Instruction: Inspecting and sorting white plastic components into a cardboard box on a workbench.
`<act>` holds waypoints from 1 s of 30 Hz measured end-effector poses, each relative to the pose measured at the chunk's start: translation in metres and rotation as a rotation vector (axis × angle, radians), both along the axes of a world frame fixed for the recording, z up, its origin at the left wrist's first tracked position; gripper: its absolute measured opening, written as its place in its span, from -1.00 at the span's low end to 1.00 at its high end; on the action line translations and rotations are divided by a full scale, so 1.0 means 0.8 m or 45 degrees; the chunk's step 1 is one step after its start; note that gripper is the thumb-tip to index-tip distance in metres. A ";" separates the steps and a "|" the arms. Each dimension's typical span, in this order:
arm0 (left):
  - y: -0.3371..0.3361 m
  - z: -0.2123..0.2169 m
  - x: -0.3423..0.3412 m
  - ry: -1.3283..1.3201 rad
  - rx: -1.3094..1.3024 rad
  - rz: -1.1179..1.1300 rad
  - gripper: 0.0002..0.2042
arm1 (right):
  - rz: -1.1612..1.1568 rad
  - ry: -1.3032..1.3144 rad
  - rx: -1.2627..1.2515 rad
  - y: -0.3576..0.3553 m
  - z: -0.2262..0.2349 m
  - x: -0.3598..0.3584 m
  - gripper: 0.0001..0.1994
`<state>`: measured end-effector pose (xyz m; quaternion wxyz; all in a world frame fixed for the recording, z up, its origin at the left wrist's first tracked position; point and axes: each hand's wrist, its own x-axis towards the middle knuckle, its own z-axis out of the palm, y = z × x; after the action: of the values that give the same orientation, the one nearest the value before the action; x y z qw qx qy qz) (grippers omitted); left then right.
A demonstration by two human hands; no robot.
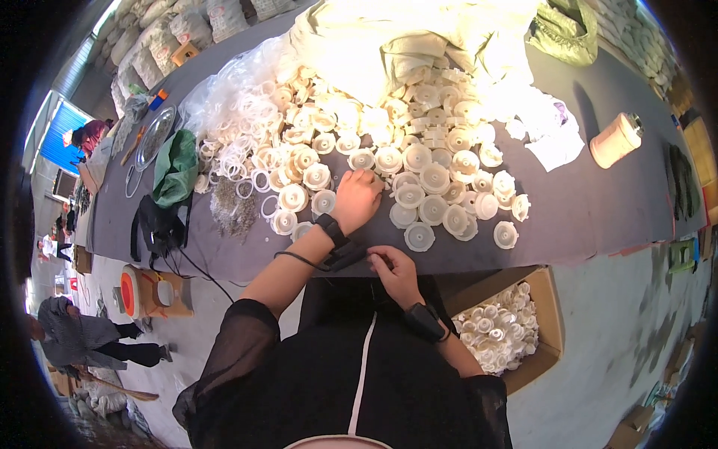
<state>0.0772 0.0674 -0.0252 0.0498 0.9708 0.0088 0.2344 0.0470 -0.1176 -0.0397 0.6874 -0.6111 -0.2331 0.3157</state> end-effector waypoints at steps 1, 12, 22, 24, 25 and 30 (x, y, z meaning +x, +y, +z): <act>0.001 0.000 0.001 0.021 0.003 0.034 -0.88 | -0.005 0.001 0.000 0.000 0.000 -0.001 -0.84; 0.016 0.017 -0.013 0.236 0.055 -0.075 -0.90 | -0.023 0.153 0.053 -0.006 -0.002 0.006 -0.84; 0.018 0.010 -0.020 0.228 0.093 0.098 -0.92 | -0.006 0.166 0.030 -0.003 -0.001 0.005 -0.83; 0.013 0.010 -0.020 0.218 0.096 0.128 -0.91 | -0.016 0.182 0.048 -0.001 -0.002 0.004 -0.83; 0.012 0.010 -0.021 0.210 0.098 0.159 -0.89 | -0.016 0.181 0.048 -0.001 -0.001 0.005 -0.83; 0.018 0.009 -0.025 0.218 -0.181 0.244 -0.88 | -0.046 0.297 0.050 0.007 0.003 0.024 -0.81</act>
<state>0.0568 0.0816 -0.0182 0.0947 0.9760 0.1222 0.1533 0.0666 -0.1122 -0.0376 0.7273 -0.5608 -0.1464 0.3676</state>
